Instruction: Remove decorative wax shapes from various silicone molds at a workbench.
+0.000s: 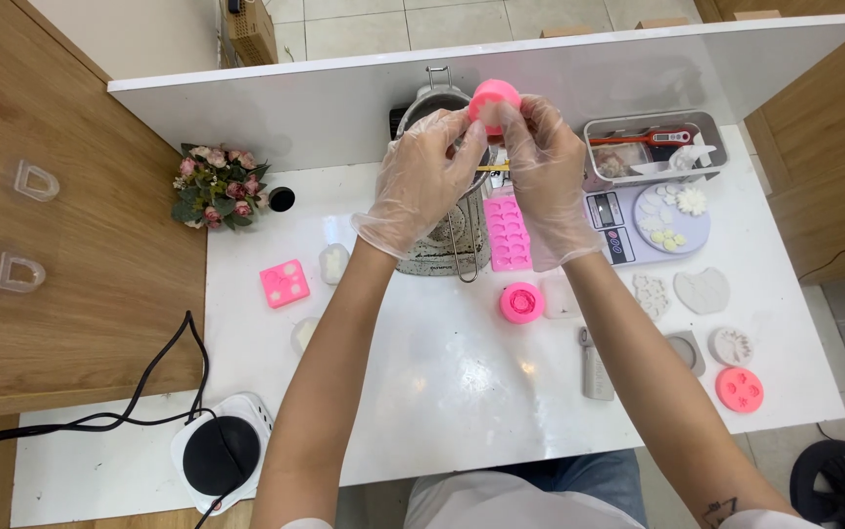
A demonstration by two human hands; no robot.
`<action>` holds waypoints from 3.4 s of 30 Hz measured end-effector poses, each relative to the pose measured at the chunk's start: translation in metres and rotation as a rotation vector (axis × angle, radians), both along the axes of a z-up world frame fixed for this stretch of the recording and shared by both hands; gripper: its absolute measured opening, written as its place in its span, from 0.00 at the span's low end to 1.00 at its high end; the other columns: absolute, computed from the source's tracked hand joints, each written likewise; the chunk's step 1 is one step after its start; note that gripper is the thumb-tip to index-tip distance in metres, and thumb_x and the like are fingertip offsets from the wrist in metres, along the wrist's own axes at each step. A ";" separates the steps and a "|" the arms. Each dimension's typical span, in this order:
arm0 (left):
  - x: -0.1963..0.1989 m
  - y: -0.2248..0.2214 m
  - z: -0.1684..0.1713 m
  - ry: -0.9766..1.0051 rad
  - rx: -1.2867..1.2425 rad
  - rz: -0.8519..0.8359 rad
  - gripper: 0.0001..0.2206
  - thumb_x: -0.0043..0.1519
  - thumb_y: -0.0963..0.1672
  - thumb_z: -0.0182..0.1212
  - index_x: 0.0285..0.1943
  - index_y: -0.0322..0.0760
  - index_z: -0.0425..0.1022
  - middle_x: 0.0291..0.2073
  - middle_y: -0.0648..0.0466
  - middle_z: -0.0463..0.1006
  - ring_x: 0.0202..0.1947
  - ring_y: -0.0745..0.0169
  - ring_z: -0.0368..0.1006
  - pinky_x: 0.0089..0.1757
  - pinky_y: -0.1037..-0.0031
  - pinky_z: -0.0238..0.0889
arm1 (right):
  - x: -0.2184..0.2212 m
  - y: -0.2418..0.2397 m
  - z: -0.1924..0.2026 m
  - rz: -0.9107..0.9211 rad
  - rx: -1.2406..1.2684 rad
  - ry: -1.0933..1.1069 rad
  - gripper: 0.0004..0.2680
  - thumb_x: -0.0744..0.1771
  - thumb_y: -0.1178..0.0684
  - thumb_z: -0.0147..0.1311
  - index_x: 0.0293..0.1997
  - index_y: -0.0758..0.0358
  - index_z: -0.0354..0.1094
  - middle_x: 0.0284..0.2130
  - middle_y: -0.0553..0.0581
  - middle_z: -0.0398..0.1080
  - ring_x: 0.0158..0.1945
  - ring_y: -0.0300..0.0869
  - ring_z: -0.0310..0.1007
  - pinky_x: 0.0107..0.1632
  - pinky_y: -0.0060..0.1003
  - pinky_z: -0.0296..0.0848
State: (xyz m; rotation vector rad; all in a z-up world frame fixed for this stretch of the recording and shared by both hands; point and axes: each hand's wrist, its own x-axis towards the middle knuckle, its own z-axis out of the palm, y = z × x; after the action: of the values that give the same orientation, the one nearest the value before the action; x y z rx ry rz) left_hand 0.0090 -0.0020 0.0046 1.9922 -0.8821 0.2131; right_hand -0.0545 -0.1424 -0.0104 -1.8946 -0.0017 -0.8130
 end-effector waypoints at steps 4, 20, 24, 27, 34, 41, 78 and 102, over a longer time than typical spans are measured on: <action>0.003 -0.004 -0.006 -0.009 -0.002 0.015 0.16 0.63 0.48 0.52 0.48 0.36 0.80 0.31 0.56 0.79 0.26 0.60 0.73 0.31 0.70 0.67 | 0.002 0.000 -0.005 -0.026 0.065 0.002 0.07 0.71 0.56 0.52 0.50 0.70 0.69 0.38 0.57 0.76 0.39 0.36 0.74 0.44 0.28 0.77; 0.008 -0.008 -0.010 -0.096 0.016 0.031 0.13 0.63 0.47 0.53 0.45 0.36 0.81 0.29 0.55 0.79 0.24 0.59 0.72 0.30 0.68 0.65 | 0.004 -0.001 -0.009 -0.059 0.056 0.015 0.07 0.71 0.55 0.53 0.49 0.68 0.71 0.37 0.54 0.75 0.36 0.33 0.70 0.40 0.26 0.72; 0.009 -0.007 -0.011 -0.102 0.019 0.028 0.11 0.62 0.45 0.53 0.45 0.35 0.80 0.29 0.53 0.79 0.25 0.55 0.73 0.30 0.64 0.65 | 0.005 -0.001 -0.008 -0.019 0.023 -0.028 0.07 0.72 0.57 0.51 0.50 0.72 0.69 0.40 0.59 0.76 0.40 0.39 0.76 0.47 0.32 0.80; 0.011 -0.008 -0.014 -0.075 0.021 0.031 0.14 0.63 0.47 0.53 0.44 0.35 0.81 0.28 0.55 0.79 0.23 0.60 0.71 0.28 0.68 0.65 | 0.004 -0.001 -0.008 -0.031 -0.001 -0.018 0.07 0.72 0.57 0.51 0.50 0.71 0.70 0.39 0.57 0.76 0.40 0.38 0.75 0.46 0.31 0.78; 0.013 -0.008 -0.014 -0.051 0.054 0.047 0.16 0.64 0.50 0.52 0.45 0.38 0.81 0.27 0.57 0.77 0.25 0.59 0.72 0.30 0.68 0.66 | 0.006 -0.001 -0.010 -0.047 -0.005 -0.005 0.07 0.71 0.57 0.52 0.51 0.72 0.70 0.40 0.58 0.76 0.40 0.38 0.75 0.45 0.31 0.78; 0.014 -0.009 -0.016 -0.071 0.038 0.039 0.15 0.63 0.49 0.52 0.44 0.36 0.81 0.28 0.55 0.79 0.25 0.58 0.72 0.31 0.67 0.65 | 0.008 -0.004 -0.013 -0.046 -0.037 -0.005 0.06 0.72 0.57 0.52 0.50 0.69 0.70 0.38 0.56 0.76 0.37 0.36 0.73 0.40 0.28 0.75; -0.185 0.019 0.015 0.665 -0.422 -0.206 0.18 0.72 0.52 0.38 0.45 0.39 0.72 0.22 0.48 0.76 0.30 0.59 0.76 0.38 0.69 0.75 | -0.184 0.053 0.023 -0.124 0.460 0.296 0.18 0.72 0.41 0.43 0.33 0.66 0.69 0.21 0.62 0.69 0.28 0.47 0.74 0.37 0.40 0.78; -0.281 0.047 0.044 0.762 -0.662 -0.264 0.16 0.74 0.47 0.41 0.38 0.33 0.69 0.23 0.48 0.72 0.29 0.65 0.72 0.37 0.70 0.75 | -0.268 0.062 0.048 0.227 0.637 0.125 0.15 0.73 0.47 0.40 0.32 0.66 0.66 0.14 0.59 0.62 0.21 0.39 0.63 0.24 0.25 0.61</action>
State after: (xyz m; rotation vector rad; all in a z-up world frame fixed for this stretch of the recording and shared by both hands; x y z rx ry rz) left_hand -0.2717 0.0447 0.0483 1.1661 -0.4692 -0.3520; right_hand -0.3224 -0.0800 0.0372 -1.3070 0.1058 -0.4627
